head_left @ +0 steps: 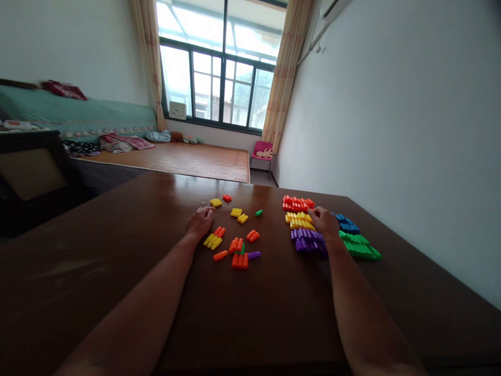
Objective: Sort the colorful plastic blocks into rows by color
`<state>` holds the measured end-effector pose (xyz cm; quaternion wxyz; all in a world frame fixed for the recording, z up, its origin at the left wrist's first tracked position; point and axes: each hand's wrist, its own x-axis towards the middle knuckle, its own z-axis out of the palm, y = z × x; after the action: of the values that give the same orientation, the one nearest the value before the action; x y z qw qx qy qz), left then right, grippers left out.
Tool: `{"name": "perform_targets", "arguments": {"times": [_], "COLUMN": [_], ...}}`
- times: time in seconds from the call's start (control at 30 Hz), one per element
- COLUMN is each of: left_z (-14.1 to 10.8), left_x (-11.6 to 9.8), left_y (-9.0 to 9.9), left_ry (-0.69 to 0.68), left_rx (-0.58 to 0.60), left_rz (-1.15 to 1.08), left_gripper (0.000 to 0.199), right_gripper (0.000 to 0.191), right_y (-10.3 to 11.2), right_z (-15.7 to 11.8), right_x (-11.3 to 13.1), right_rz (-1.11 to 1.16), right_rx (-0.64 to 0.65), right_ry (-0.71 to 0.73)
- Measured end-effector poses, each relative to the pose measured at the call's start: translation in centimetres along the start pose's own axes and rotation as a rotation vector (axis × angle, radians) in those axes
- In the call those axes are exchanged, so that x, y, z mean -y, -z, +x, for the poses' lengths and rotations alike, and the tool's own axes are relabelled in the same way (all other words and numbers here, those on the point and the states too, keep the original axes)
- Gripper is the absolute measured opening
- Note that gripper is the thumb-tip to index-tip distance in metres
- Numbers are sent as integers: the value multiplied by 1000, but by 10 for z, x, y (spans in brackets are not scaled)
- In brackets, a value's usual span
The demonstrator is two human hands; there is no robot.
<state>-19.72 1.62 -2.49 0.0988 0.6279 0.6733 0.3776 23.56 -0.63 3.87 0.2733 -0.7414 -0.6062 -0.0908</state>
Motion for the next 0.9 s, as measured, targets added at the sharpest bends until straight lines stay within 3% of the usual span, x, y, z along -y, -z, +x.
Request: {"name": "perform_targets", "arguments": {"times": [0.1, 0.2, 0.3, 0.5, 0.6, 0.7, 0.8, 0.9], "left_z": [-3, -7, -8, -9, -9, -8, -6, -3], "left_x": [-4, -9, -12, -11, -11, -10, -8, -6], "left_y": [3, 6, 7, 6, 5, 5, 4, 3], "left_ry": [9, 22, 39, 42, 32, 33, 30, 32], "left_rx": [8, 16, 16, 15, 15, 6, 0, 10], "left_rz": [-1, 0, -10, -39, -44, -71, -104, -111], "left_gripper": [36, 36, 35, 34, 35, 35, 35, 35], "right_gripper": [34, 26, 29, 32, 29, 30, 37, 37], "right_y": [1, -7, -20, -33, -25, -22, -28, -31], "right_z": [-9, -36, -66, -96, -109, -123, -126, -118], "right_x": [41, 93, 129, 157, 184, 219, 245, 256], "right_rz": [228, 435, 429, 365, 395, 282, 154, 145], "right_rx": [-27, 153, 302, 340, 369, 409, 492, 616], "right_ry": [203, 484, 729, 781, 896, 972, 995, 1053]}}
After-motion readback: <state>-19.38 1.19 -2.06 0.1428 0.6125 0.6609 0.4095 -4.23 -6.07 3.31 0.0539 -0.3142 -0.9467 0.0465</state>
